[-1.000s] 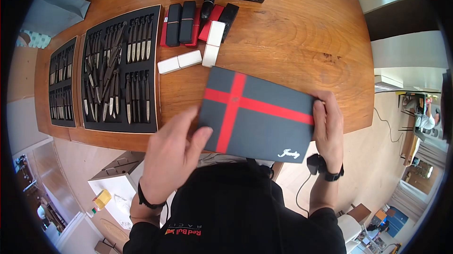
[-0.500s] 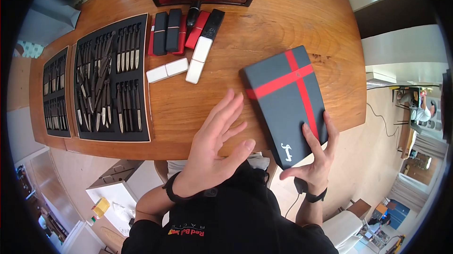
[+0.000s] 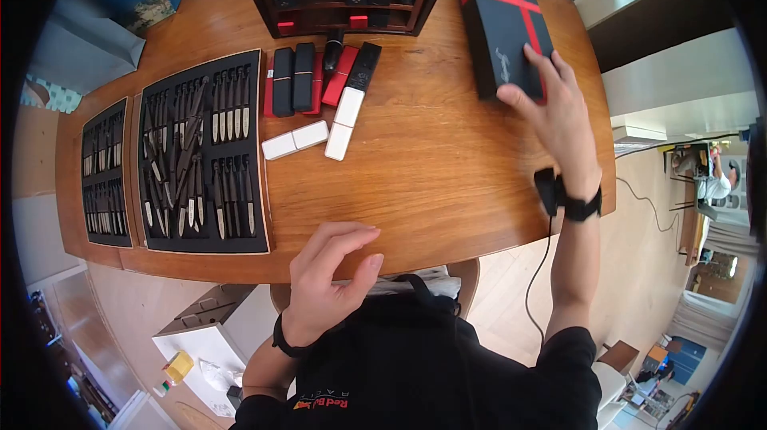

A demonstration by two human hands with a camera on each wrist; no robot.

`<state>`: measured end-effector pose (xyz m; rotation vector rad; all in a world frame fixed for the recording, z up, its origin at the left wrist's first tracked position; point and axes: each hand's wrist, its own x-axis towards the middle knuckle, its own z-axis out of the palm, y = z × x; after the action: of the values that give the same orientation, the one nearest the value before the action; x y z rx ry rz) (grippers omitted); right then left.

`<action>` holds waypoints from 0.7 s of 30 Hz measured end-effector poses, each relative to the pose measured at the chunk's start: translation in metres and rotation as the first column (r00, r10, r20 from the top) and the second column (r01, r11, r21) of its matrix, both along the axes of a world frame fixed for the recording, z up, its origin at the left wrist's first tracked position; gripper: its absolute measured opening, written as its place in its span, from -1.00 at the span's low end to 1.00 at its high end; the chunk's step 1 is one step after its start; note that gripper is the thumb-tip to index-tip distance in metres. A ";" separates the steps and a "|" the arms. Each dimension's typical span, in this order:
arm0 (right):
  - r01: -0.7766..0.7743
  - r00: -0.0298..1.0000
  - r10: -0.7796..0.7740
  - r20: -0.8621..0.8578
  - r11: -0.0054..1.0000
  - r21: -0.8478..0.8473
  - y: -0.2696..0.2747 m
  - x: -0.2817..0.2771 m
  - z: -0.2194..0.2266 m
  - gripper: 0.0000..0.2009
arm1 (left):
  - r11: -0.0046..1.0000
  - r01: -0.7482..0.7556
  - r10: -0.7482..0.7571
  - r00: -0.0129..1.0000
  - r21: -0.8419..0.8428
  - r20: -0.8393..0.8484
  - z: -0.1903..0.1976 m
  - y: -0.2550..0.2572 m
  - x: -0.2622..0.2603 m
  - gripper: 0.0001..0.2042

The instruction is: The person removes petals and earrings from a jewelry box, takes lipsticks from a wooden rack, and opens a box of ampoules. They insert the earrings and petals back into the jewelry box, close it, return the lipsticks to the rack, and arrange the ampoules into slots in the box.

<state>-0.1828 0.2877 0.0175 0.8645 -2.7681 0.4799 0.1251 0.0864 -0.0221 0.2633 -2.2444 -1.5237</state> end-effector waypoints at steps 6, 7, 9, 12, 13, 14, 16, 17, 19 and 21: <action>-0.035 0.995 0.019 0.096 0.986 0.166 -0.017 -0.064 0.014 -0.14 | 0.999 0.017 -0.017 1.000 0.031 0.013 0.005 -0.007 -0.003 -0.77; -0.019 0.995 -0.007 0.101 0.968 0.251 -0.021 -0.068 0.019 -0.15 | 1.000 0.011 -0.011 1.000 0.019 0.007 0.006 -0.010 -0.004 -0.77; -0.002 0.998 -0.019 0.059 0.944 0.331 -0.038 -0.062 0.041 -0.21 | 0.999 -0.031 0.031 1.000 -0.030 0.004 0.009 -0.018 -0.007 -0.76; -0.301 0.952 0.305 -0.001 0.941 -0.154 -0.065 -0.083 0.056 -0.30 | 0.988 -0.103 0.105 0.994 -0.112 0.009 0.017 -0.026 -0.012 -0.74; -0.441 0.897 0.426 -0.117 0.846 -0.298 -0.083 -0.084 0.065 -0.39 | 0.980 -0.136 0.139 0.990 -0.144 0.013 0.021 -0.028 -0.014 -0.73; -0.570 0.821 0.513 -0.250 0.710 -0.414 -0.099 -0.083 0.073 -0.49 | 0.978 -0.139 0.143 0.990 -0.154 0.015 0.024 -0.030 -0.016 -0.73; -0.486 0.869 0.474 -0.145 0.759 -0.434 -0.128 -0.072 0.088 -0.35 | 0.942 -0.159 0.183 0.981 -0.297 0.056 0.030 -0.032 -0.022 -0.63; -0.400 0.903 0.429 -0.035 0.807 -0.435 -0.141 -0.069 0.091 -0.21 | 0.915 -0.166 0.207 0.976 -0.367 0.074 0.032 -0.034 -0.024 -0.58; -0.404 0.881 0.472 0.029 0.783 -0.472 -0.160 -0.072 0.089 -0.22 | 0.886 -0.145 0.216 0.970 -0.440 0.115 0.033 -0.039 -0.027 -0.50; -0.405 0.852 0.515 0.097 0.764 -0.502 -0.171 -0.076 0.086 -0.22 | 0.810 -0.131 0.234 0.966 -0.571 0.112 0.038 -0.041 -0.031 -0.49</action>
<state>-0.2587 0.1169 0.1034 1.4345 -2.4078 1.3487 0.0940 0.0457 0.0158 0.4327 -2.6002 -0.7089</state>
